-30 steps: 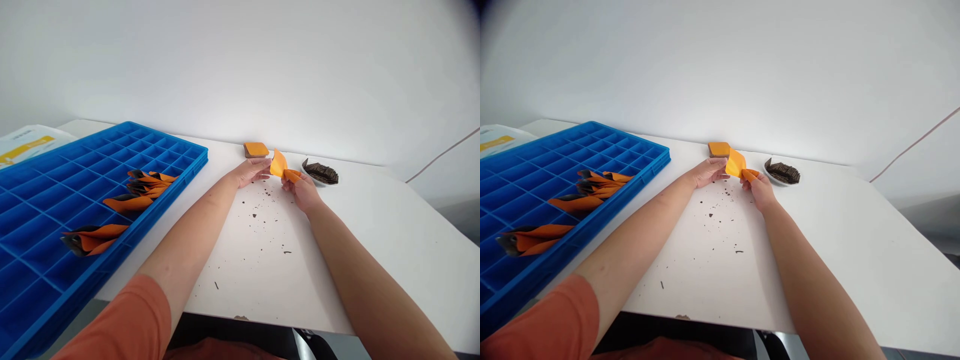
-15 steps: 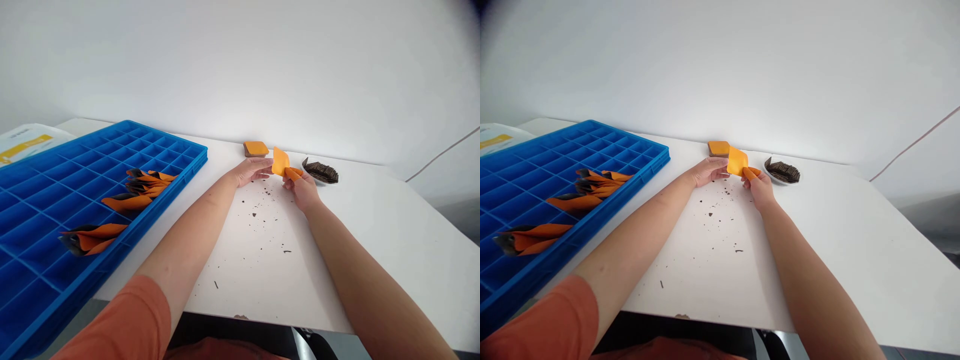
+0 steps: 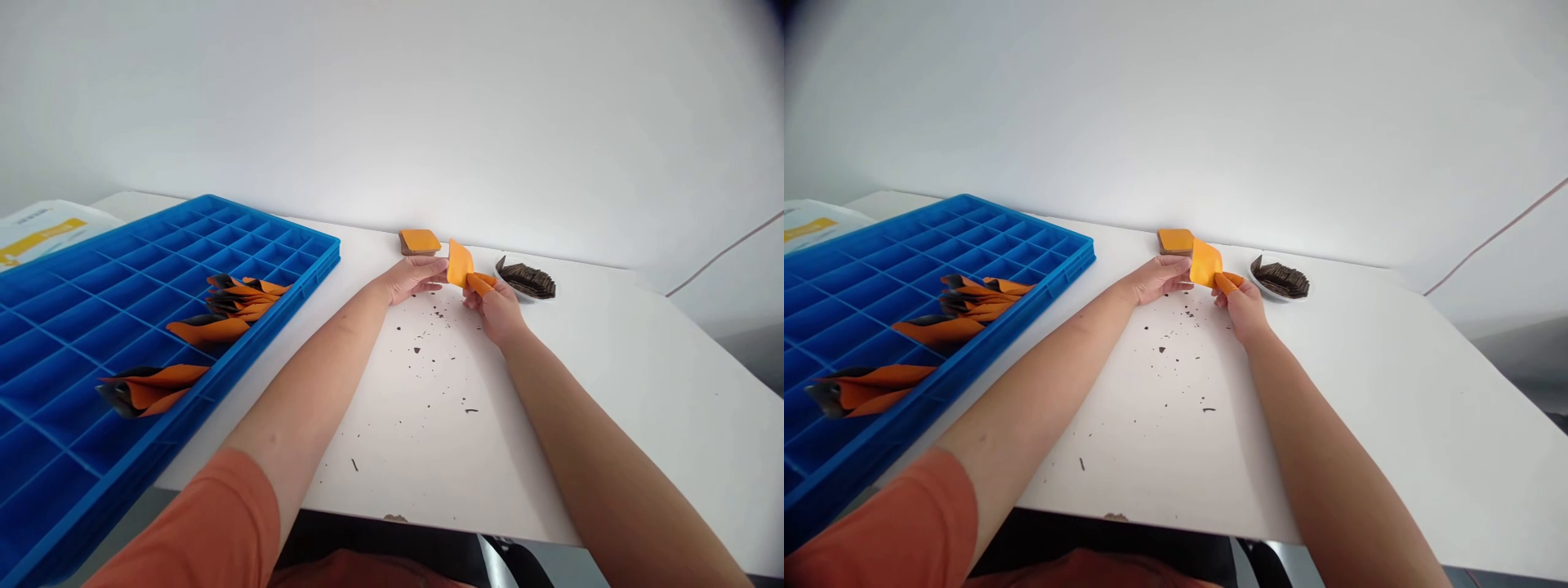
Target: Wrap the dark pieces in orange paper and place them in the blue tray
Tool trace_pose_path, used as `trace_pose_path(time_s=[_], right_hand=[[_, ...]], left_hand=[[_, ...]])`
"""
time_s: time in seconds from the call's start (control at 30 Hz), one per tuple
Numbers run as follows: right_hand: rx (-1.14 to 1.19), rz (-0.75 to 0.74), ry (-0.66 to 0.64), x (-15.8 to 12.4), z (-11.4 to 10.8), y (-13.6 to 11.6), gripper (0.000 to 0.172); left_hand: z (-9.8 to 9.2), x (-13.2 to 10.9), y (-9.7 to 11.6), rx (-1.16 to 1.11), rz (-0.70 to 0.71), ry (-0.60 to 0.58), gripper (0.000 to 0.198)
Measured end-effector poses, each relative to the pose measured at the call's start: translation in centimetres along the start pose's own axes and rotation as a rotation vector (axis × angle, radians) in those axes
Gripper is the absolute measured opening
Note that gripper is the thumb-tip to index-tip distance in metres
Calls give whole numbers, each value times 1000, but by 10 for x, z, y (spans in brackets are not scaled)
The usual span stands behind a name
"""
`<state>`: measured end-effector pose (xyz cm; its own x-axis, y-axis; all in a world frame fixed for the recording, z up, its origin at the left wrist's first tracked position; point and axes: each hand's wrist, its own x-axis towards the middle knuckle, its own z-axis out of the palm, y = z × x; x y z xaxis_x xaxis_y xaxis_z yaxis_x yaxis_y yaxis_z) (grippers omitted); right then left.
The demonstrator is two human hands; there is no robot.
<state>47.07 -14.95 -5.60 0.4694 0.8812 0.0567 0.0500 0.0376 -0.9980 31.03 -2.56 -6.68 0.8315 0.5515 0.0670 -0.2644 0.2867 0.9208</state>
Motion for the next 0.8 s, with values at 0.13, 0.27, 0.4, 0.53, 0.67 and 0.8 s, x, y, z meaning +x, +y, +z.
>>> trace_pose_path(time_s=[0.13,0.27,0.4,0.53,0.67,0.8], right_hand=[[-4,1,1,0,1,0,40],[-10,7,18,0,1,-1,39],[-22,-5,41,-1,2,-1,37],[-52,-31,84,0,1,1,33],[-110,-54,130,1,-1,4,29],[-210,-106,150,0,-1,4,27]], left_hand=[[0,0,0,-8,4,2,50],[2,-1,2,-10,-5,6,46],[3,-2,5,-28,-26,39,42],[4,0,6,-49,-2,140,36],[7,1,7,21,24,217,27],[11,-1,9,33,21,245,26]])
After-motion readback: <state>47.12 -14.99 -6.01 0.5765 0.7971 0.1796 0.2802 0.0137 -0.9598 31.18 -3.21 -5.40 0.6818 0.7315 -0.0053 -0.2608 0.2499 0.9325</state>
